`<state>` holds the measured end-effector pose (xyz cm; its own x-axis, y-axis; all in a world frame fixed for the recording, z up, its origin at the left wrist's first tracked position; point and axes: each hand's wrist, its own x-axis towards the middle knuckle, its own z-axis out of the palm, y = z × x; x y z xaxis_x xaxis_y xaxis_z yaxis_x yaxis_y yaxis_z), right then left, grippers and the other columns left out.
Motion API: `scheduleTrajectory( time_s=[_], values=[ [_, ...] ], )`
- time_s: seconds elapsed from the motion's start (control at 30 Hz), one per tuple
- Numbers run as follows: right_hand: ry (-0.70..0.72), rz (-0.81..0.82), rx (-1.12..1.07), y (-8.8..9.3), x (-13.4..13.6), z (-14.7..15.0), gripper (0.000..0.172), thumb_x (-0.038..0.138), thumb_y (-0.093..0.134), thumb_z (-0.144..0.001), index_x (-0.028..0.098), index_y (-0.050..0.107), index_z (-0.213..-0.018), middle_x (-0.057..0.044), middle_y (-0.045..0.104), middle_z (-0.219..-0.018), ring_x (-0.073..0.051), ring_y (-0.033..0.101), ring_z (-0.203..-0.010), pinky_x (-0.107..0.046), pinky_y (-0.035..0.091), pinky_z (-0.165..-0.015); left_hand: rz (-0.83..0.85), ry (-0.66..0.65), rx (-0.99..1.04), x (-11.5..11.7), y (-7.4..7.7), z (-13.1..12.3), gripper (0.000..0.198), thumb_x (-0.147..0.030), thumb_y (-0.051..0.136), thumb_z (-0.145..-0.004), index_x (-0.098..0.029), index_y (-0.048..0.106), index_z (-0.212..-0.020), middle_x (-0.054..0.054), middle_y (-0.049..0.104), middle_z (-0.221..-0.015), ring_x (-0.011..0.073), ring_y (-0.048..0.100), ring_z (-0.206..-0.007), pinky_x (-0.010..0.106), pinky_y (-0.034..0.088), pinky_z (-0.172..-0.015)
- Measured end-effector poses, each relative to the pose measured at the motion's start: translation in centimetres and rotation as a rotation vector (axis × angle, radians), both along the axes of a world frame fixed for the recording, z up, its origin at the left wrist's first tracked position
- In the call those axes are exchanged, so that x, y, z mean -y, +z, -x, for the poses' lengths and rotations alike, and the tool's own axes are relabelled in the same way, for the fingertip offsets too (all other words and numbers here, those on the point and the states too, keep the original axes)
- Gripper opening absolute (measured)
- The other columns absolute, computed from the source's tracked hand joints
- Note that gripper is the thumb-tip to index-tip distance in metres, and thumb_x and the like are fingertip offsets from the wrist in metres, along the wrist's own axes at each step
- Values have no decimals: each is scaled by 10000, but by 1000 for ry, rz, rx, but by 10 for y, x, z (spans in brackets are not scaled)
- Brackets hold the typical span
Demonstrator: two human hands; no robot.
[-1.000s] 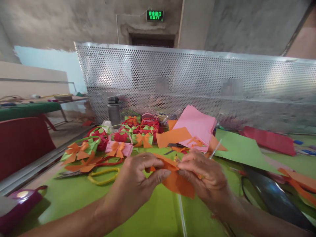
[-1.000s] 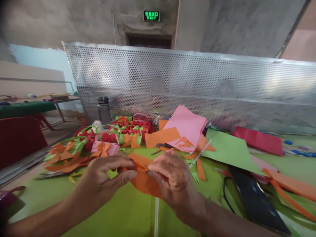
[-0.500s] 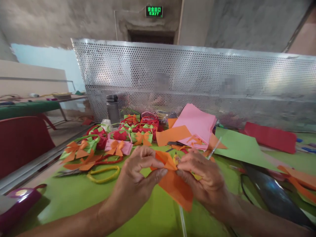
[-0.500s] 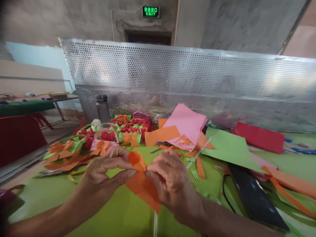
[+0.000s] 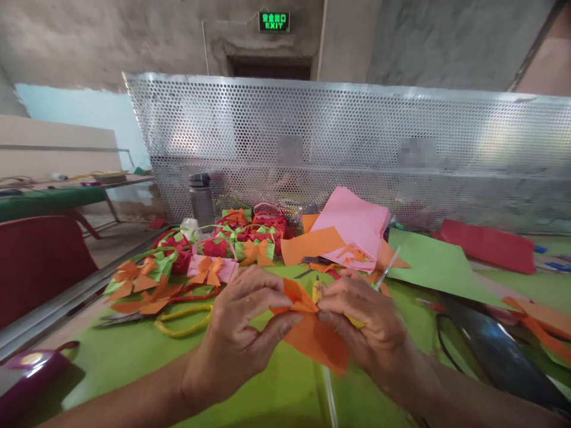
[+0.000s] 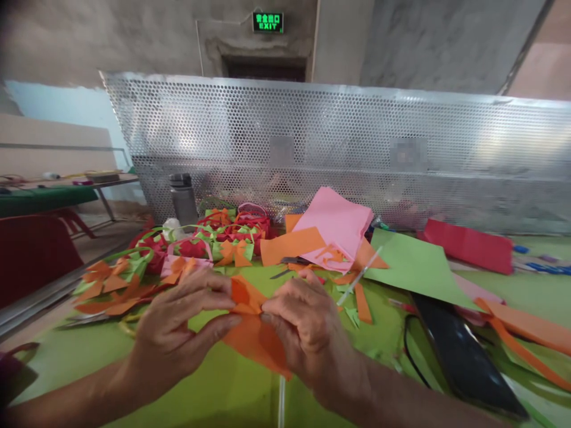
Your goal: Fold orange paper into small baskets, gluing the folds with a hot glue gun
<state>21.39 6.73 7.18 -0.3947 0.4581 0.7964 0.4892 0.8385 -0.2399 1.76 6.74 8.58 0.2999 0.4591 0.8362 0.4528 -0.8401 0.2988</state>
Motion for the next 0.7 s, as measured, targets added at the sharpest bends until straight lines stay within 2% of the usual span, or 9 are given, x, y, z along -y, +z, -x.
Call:
scheduleTrajectory(
  time_s=[0.13,0.23,0.47,0.6,0.7],
  values=[
    [-7,-24,27,0,0,-1,99,115,555,-832,201,605,-829,11,634,-732,-115,538,-657,-325,368,-738,390,37,138,4,-3,-4,117,-188,704,-681,-218,620,-758,-29,668,-677,122,615,-618,209,471,-580],
    [-25,-29,38,0,1,0,111,109,539,-836,194,611,-830,3,633,-732,-118,524,-651,-323,371,-718,620,-10,223,5,-3,-6,88,-201,705,-668,-216,642,-728,-26,679,-668,126,628,-611,185,479,-543],
    [-31,-49,59,-1,3,0,124,107,523,-841,195,610,-833,3,620,-752,-111,536,-673,-321,378,-741,725,-65,155,5,0,-6,97,-178,683,-684,-236,728,-747,-13,722,-720,134,641,-667,191,478,-631],
    [-56,-33,63,0,6,1,138,103,516,-844,207,605,-827,18,618,-739,-103,538,-658,-360,358,-832,854,-97,262,5,1,-6,74,-200,684,-676,-242,731,-715,-17,714,-694,119,615,-634,175,460,-579],
    [-67,-17,63,0,7,2,139,96,532,-834,212,604,-811,21,623,-739,-102,533,-665,-346,363,-815,939,-130,388,5,0,-7,63,-192,696,-647,-242,726,-672,-24,693,-641,97,570,-573,156,430,-517]
  ],
)
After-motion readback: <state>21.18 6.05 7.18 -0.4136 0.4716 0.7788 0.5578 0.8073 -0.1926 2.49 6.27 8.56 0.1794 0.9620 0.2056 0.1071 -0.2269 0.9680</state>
